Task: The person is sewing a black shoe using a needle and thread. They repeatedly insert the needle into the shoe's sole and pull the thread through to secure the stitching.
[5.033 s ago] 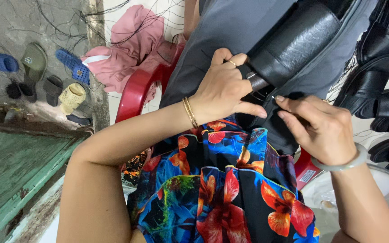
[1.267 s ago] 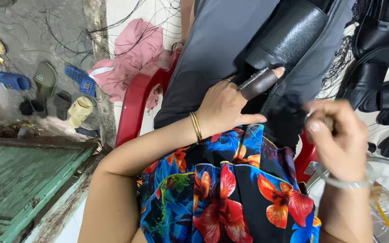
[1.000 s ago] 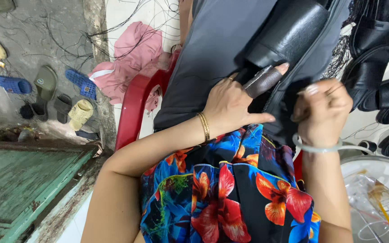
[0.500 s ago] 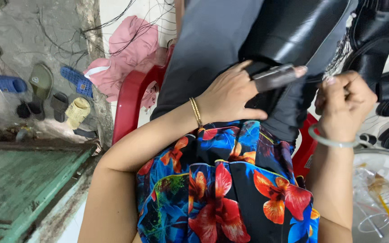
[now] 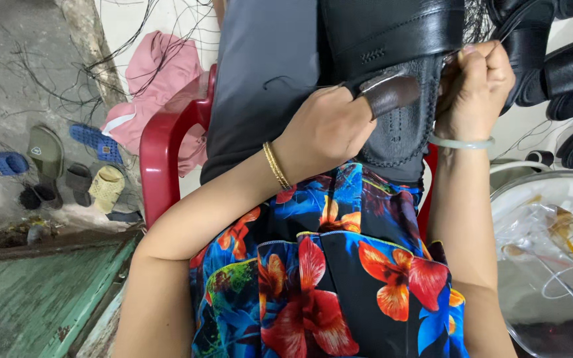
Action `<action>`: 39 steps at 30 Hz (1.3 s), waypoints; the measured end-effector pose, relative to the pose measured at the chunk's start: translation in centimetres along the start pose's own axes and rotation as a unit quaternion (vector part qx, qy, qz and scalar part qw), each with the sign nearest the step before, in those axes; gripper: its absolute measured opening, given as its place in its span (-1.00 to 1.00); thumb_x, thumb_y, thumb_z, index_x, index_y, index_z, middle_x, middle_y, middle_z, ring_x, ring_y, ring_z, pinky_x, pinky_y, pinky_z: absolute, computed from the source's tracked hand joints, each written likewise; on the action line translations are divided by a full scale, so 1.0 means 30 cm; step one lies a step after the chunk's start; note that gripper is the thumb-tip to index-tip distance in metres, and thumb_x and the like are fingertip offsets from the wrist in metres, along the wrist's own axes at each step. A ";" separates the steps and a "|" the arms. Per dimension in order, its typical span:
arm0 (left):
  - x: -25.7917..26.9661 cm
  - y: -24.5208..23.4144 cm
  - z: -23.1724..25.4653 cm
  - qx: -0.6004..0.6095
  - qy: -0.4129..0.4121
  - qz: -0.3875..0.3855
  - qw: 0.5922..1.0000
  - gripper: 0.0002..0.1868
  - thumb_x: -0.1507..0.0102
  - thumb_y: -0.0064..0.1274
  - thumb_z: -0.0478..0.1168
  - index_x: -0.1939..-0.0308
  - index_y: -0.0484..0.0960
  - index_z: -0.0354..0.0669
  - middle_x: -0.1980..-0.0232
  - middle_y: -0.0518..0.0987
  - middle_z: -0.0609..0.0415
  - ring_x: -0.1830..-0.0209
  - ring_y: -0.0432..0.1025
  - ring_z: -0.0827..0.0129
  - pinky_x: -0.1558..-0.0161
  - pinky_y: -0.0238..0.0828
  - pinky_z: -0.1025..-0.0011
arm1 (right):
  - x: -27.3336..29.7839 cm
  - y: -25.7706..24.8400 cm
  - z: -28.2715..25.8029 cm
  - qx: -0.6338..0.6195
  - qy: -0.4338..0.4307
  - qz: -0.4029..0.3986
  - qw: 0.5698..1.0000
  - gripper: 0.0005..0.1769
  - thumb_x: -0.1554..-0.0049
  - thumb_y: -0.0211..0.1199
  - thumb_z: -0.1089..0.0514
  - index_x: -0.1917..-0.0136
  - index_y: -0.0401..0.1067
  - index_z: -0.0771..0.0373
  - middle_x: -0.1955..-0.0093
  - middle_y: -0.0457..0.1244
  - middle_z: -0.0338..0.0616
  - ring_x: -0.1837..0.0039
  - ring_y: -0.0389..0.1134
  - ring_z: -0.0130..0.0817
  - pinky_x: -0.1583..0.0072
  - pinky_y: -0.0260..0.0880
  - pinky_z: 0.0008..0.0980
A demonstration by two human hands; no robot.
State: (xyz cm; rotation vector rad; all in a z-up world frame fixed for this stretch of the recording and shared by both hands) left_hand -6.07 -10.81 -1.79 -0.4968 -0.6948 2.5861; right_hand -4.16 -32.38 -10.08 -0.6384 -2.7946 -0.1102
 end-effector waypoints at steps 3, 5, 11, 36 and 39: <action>0.001 -0.001 0.002 -0.010 0.009 0.025 1.000 -0.86 -0.20 -0.16 -0.32 0.46 0.29 -0.24 0.60 0.17 0.00 0.64 0.10 0.17 0.53 0.09 0.25 | -0.025 -0.020 0.026 -0.038 0.021 0.003 0.999 -0.76 -0.09 0.10 0.29 0.37 0.14 0.18 0.46 0.08 -0.11 0.49 0.01 -0.42 0.48 -0.03 -0.51; 0.006 -0.005 0.002 -0.009 0.012 0.021 1.000 -0.84 -0.20 -0.11 -0.32 0.46 0.29 -0.22 0.55 0.23 -0.02 0.58 0.16 0.14 0.49 0.15 0.24 | -0.038 -0.045 0.052 0.010 0.023 -0.007 1.000 -0.78 -0.13 0.11 0.27 0.34 0.20 0.18 0.37 0.14 -0.14 0.50 0.05 -0.45 0.49 0.07 -0.52; 0.007 -0.011 -0.001 0.008 -0.003 0.002 1.000 -0.95 -0.22 -0.19 -0.34 0.30 0.37 -0.26 0.60 0.19 0.02 0.62 0.10 0.22 0.50 0.12 0.28 | -0.071 -0.071 0.076 0.229 -0.146 -0.061 0.961 -0.74 -0.25 0.13 0.32 0.28 0.22 0.22 0.33 0.09 -0.27 0.24 0.01 -0.55 0.17 0.01 -0.50; -0.022 -0.014 0.021 -0.059 0.004 0.086 0.994 -0.72 -0.21 -0.15 -0.19 0.58 0.31 -0.19 0.68 0.18 0.03 0.71 0.13 0.12 0.59 0.12 0.25 | -0.092 -0.027 0.105 0.254 -0.188 -0.093 0.944 -0.53 -0.30 0.16 0.30 0.36 0.02 0.17 0.38 -0.09 -0.32 0.24 -0.12 -0.52 0.17 -0.10 -0.41; -0.021 -0.013 0.020 -0.062 0.006 0.080 0.995 -0.74 -0.22 -0.14 -0.19 0.55 0.36 -0.20 0.67 0.18 0.03 0.70 0.16 0.11 0.49 0.26 0.24 | -0.095 -0.035 0.114 0.274 -0.192 -0.086 0.939 -0.54 -0.31 0.18 0.30 0.35 0.04 0.19 0.38 -0.10 -0.32 0.26 -0.12 -0.53 0.21 -0.10 -0.42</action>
Point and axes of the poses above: each hand's wrist, its own x-axis away from the middle knuckle, its own y-axis out of the palm, z = x × y, the point moved 5 cm from there along -x, towards the middle knuckle
